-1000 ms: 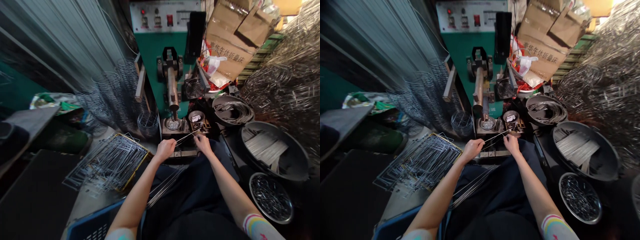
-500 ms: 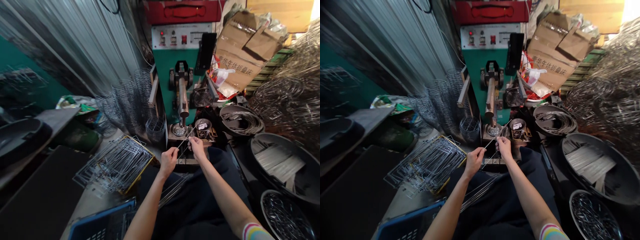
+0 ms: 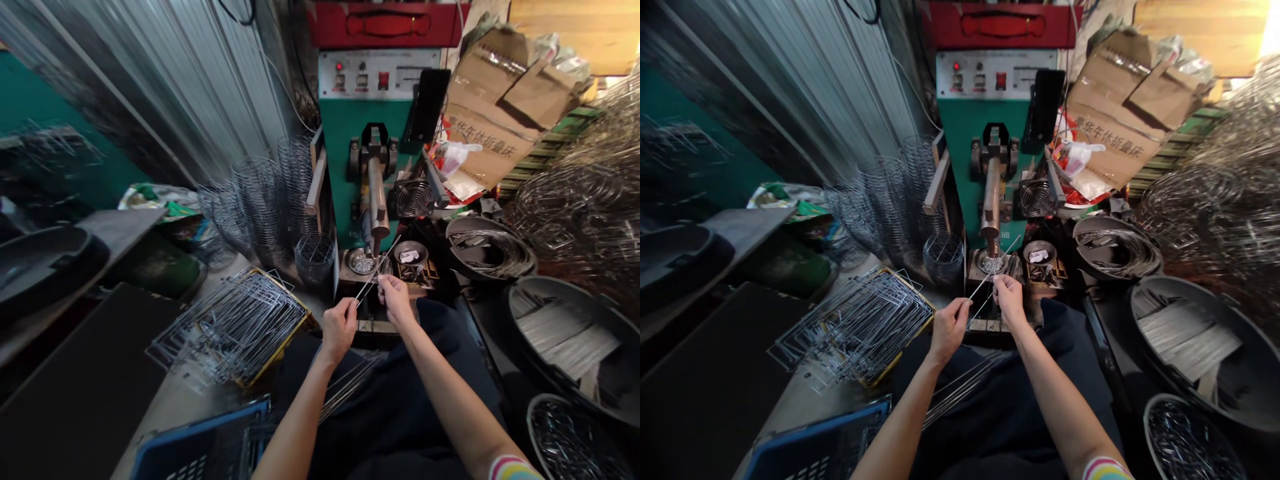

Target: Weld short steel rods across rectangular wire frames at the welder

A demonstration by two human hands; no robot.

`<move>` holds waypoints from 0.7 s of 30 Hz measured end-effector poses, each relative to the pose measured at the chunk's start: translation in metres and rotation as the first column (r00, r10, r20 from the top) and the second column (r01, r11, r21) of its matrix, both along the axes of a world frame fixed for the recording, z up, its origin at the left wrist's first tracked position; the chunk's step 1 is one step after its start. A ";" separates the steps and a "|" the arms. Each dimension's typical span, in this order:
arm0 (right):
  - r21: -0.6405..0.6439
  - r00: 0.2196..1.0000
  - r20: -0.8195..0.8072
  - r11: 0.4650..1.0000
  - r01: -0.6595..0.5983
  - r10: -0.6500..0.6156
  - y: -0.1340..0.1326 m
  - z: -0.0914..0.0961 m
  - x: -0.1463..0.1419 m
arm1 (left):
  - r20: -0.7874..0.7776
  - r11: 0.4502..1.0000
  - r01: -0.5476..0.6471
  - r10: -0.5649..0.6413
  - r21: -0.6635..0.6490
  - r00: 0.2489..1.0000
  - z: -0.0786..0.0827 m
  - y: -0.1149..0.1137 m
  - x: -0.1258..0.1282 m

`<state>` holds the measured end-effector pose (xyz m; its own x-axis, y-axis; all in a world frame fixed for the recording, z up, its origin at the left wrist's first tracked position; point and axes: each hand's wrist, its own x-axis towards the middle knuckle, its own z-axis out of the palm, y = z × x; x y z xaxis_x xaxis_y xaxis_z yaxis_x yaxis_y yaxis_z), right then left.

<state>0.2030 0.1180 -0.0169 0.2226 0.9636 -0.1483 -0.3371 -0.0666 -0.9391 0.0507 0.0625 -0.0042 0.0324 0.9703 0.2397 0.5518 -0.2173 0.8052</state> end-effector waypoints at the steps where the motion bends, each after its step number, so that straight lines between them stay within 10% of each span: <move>1: 0.007 1.000 0.000 1.000 -0.002 0.002 0.001 0.000 -0.001 | 0.003 1.000 -0.004 0.004 -0.001 1.000 0.000 0.000 0.000; 21: 0.060 0.999 -0.018 0.997 -0.043 0.044 0.014 0.009 0.001 | 0.025 1.000 -0.023 0.023 0.000 0.999 0.005 0.010 -0.002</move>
<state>0.2036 0.1319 -0.0080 0.1782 0.9795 -0.0944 -0.3528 -0.0259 -0.9353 0.0489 0.0724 0.0007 0.0045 0.9707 0.2403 0.5365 -0.2051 0.8186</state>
